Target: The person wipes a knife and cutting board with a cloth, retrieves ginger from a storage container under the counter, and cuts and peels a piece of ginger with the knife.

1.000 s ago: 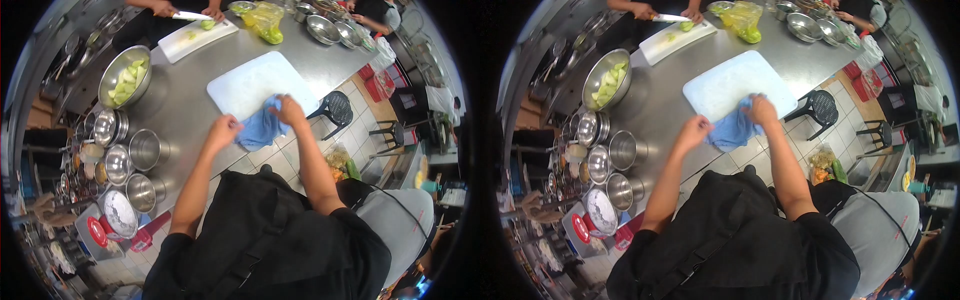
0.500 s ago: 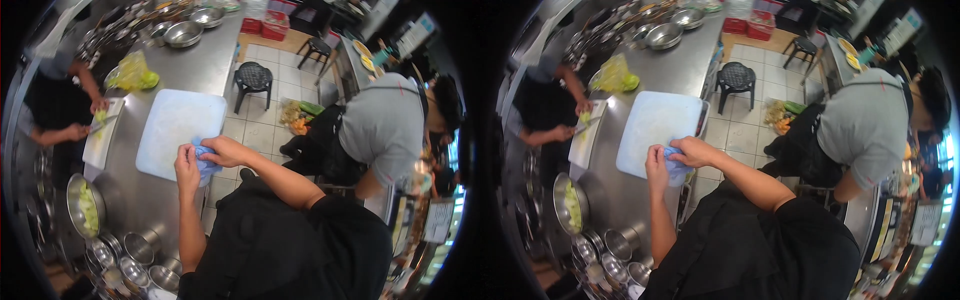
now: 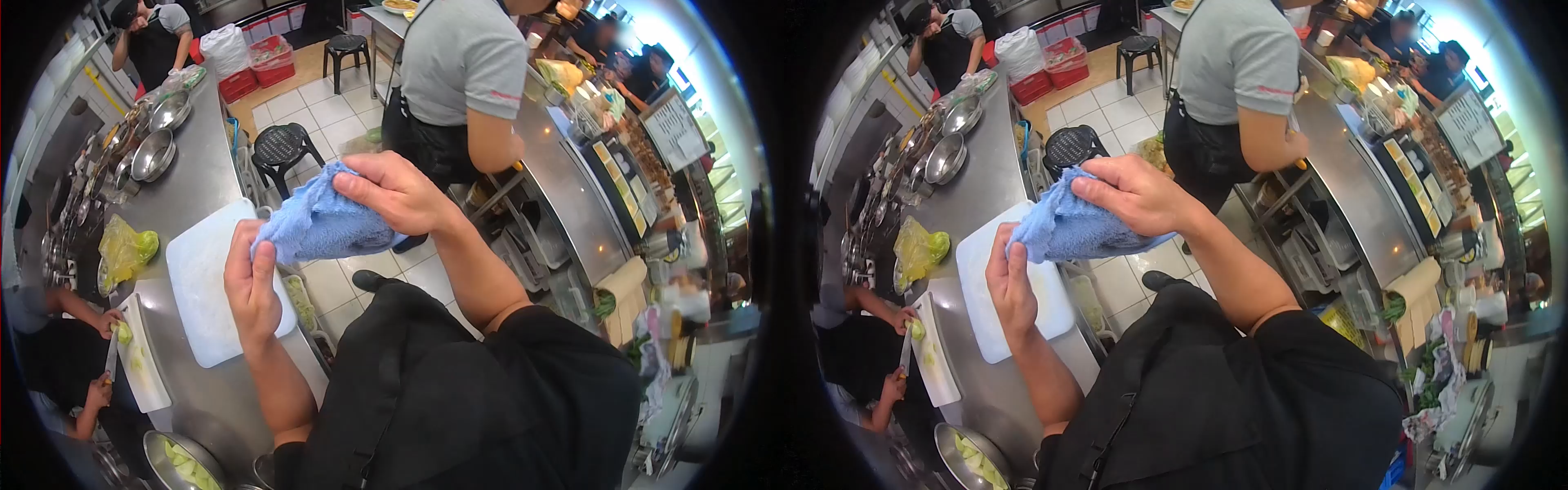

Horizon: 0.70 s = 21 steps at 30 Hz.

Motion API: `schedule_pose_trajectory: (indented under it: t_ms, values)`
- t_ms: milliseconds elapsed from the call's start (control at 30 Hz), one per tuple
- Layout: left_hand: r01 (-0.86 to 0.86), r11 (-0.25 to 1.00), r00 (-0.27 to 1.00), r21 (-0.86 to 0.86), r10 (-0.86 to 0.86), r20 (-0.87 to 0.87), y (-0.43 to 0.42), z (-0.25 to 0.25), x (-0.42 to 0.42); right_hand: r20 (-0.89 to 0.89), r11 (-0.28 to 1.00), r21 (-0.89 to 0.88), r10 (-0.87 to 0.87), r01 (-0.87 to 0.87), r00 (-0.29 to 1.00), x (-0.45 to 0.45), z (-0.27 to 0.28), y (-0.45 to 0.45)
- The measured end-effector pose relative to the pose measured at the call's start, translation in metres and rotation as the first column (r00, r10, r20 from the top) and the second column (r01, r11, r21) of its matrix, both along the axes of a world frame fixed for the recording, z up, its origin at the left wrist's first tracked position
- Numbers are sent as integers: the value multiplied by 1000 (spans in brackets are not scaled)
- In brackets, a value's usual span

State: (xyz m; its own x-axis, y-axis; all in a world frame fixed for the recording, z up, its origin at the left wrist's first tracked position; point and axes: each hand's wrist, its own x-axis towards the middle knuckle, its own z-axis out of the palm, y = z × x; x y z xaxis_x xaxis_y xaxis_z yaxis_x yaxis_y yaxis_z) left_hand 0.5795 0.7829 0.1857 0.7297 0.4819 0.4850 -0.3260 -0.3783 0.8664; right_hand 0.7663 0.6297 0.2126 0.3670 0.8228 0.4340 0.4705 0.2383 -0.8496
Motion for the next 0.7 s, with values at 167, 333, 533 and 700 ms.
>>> schedule_pose_trajectory:
  t_ms: [167, 333, 533, 700]
  values:
    - [171, 913, 984, -371, -175, 24, -17, -26, -25, 171, 967, -138, -190, 214, 967, -31, -34, -17]
    - [-72, 814, 997, -577, 83, -9, -45, -42, -32, 252, 926, -58, -349, 374, 903, -43, -76, 9]
    - [-284, 724, 952, -629, 292, -94, -36, -87, -76, -132, 958, -164, 214, -235, 968, -114, -98, 41]
    - [-481, 739, 876, -471, 420, -236, -30, -93, -110, -83, 839, -196, 502, -508, 861, -117, -104, 75]
